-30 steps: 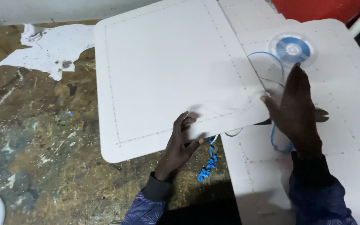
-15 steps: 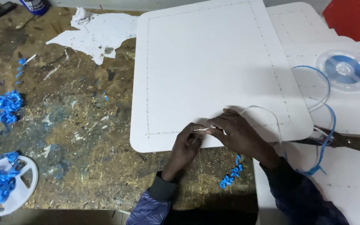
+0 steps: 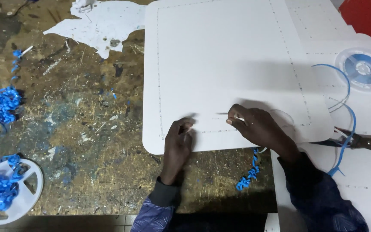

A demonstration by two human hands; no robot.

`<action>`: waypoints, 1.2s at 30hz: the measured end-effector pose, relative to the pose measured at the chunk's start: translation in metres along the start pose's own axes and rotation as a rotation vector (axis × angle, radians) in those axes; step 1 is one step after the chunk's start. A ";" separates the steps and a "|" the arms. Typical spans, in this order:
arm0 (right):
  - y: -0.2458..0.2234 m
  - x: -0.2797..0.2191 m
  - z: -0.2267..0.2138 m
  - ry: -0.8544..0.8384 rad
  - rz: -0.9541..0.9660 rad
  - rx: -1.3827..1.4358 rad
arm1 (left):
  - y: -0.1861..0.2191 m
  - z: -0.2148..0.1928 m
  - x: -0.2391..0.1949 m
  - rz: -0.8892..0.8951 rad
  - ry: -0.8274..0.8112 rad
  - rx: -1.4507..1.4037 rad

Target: Applying LED strips to a sign board by measuring them against a template, cutting them to length, and sticking them down.

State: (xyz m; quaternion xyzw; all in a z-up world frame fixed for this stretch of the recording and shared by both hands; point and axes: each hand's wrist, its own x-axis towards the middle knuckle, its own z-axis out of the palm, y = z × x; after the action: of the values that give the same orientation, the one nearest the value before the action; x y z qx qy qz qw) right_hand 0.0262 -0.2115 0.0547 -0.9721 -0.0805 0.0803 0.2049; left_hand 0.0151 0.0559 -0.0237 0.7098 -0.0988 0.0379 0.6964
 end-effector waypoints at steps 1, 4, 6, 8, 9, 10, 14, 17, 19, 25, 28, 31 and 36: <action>-0.003 0.004 0.001 -0.035 0.001 0.010 | -0.005 0.000 -0.004 0.044 0.005 0.077; -0.018 0.017 -0.004 -0.109 -0.014 0.021 | -0.025 0.002 -0.007 0.126 0.028 0.195; -0.023 0.028 -0.003 -0.174 -0.031 0.020 | -0.033 0.005 -0.010 0.139 0.059 0.232; -0.023 0.041 0.003 -0.309 -0.051 -0.009 | -0.033 0.004 -0.010 0.121 0.066 0.159; -0.031 0.054 -0.001 -0.316 -0.053 -0.008 | -0.030 0.003 -0.007 0.114 0.070 0.160; -0.039 0.062 -0.002 -0.412 -0.055 -0.059 | -0.026 0.002 -0.008 0.112 0.072 0.083; -0.051 0.094 0.017 -0.499 -0.068 -0.217 | -0.058 -0.010 -0.019 0.159 0.153 -0.008; -0.037 0.115 0.042 -0.481 -0.112 -0.288 | -0.042 -0.018 -0.030 0.305 0.061 0.194; -0.042 0.118 0.043 -0.498 -0.088 -0.288 | -0.045 -0.015 -0.030 0.284 -0.016 0.313; -0.039 0.111 0.033 -0.451 -0.176 -0.221 | -0.062 -0.003 -0.028 0.249 -0.022 0.581; -0.034 0.106 0.028 -0.443 -0.180 -0.143 | -0.073 0.004 -0.035 0.263 -0.040 0.666; -0.034 0.100 0.011 -0.481 -0.144 -0.052 | -0.080 0.007 -0.036 0.269 -0.057 0.658; -0.032 0.094 0.003 -0.622 -0.127 -0.066 | -0.084 0.005 -0.038 0.333 -0.023 0.615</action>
State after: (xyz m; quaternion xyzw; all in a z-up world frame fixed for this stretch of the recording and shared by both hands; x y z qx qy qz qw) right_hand 0.1135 -0.1634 0.0536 -0.9002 -0.2025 0.3579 0.1433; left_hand -0.0065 0.0549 -0.1137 0.8609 -0.2050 0.1709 0.4332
